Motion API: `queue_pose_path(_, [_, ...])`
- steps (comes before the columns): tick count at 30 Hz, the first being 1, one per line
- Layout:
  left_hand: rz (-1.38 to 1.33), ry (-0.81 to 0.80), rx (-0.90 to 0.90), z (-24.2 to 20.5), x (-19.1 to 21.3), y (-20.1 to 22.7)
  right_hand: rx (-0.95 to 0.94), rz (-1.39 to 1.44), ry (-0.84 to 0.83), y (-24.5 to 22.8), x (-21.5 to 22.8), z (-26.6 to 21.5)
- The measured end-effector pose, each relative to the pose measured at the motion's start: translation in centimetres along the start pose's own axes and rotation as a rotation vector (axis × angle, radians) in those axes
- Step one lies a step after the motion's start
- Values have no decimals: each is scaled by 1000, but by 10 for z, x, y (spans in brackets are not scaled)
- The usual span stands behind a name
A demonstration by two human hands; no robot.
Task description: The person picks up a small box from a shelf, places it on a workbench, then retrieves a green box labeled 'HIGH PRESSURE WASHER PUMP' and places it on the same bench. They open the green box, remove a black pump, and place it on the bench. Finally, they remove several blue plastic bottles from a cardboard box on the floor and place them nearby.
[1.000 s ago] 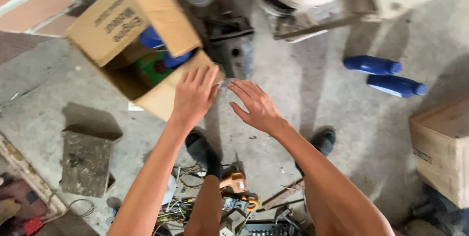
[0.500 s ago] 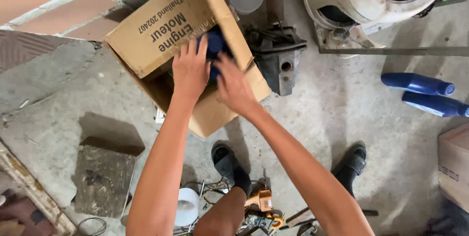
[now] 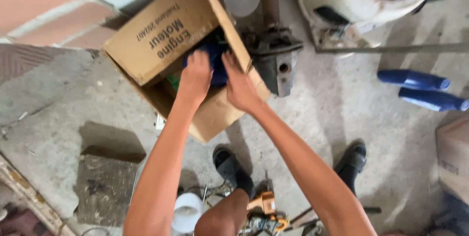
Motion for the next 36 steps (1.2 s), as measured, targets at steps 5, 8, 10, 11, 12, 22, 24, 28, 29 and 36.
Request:
queue_pose_path(5, [-18,-18,110,-19,64,40,41,-2,-80,-27,35,-18])
queue_pose_path(8, [1,15,55,-18,118,82,148,102,-67,-61,79,-17])
queue_pose_path(10, [34,16,32,-19,150,118,211,155,-32,-85,108,-24])
queue_pose_path(11, [56,7,27,-18,165,138,231,165,0,-95,123,-27])
queue_pose_path(12, [79,-3,22,-17,179,159,250,176,31,-102,139,-32])
queue_pose_path(22, [83,-82,-163,9,187,399,393,147,180,-68,335,-136])
queue_pose_path(24, [84,-98,-250,19,154,441,365,135,203,-34,368,-171])
queue_pose_path(28, [11,-220,-308,44,56,520,252,97,261,57,426,-247])
queue_pose_path(29, [-20,-247,-331,50,28,539,207,97,272,81,438,-269])
queue_pose_path(36, [-118,-455,-508,87,-189,681,-116,11,330,266,511,-423])
Point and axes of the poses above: each hand's wrist, its own z-axis towards the middle knuckle, its own x-axis out of the back of the hand, y = z × x, the point moved 3 cm from there along z, towards the middle knuckle, and after that the axes turned 8 degrees about -z, right-handed, at the moved point
